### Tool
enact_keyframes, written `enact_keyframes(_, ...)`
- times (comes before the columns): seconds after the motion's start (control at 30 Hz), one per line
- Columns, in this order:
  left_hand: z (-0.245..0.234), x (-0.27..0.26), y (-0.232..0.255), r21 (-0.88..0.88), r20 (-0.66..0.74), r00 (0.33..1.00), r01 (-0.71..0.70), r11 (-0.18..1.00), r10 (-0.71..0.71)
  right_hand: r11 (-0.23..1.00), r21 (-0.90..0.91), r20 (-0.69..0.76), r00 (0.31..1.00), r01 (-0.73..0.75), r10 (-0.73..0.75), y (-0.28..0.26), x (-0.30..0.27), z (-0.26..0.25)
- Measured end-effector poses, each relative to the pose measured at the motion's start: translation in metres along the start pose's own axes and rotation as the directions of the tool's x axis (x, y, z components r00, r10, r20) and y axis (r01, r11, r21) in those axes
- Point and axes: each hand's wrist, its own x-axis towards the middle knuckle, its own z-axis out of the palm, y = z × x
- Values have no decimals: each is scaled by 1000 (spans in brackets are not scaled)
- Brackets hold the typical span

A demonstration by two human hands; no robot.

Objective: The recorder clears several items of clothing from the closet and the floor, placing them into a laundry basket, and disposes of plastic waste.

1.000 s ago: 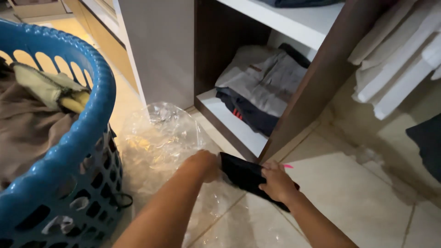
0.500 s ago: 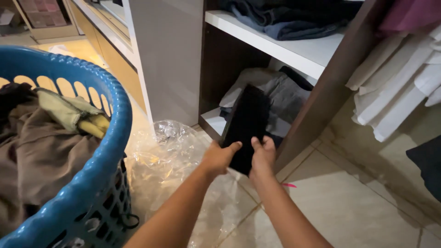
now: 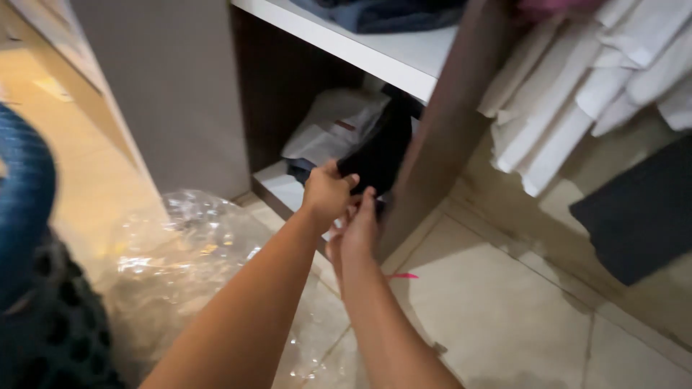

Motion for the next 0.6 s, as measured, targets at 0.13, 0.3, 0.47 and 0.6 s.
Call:
enact_keyframes(0.13,22,10,-21,394,72,994,-102,913,80,991,70,18,994,-112,111,-14,-24,1)
enact_keyframes(0.3,32,-1,-17,747,88,989,-143,649,117,973,90,72,976,-213,207,-15,-26,-11)
enact_keyframes(0.47,19,-3,-46,665,162,930,-350,660,329,962,234,155,982,-143,109,41,46,-64)
enact_keyframes(0.6,13,-24,-17,653,419,889,-435,620,183,964,244,107,991,-102,78,33,11,-58)
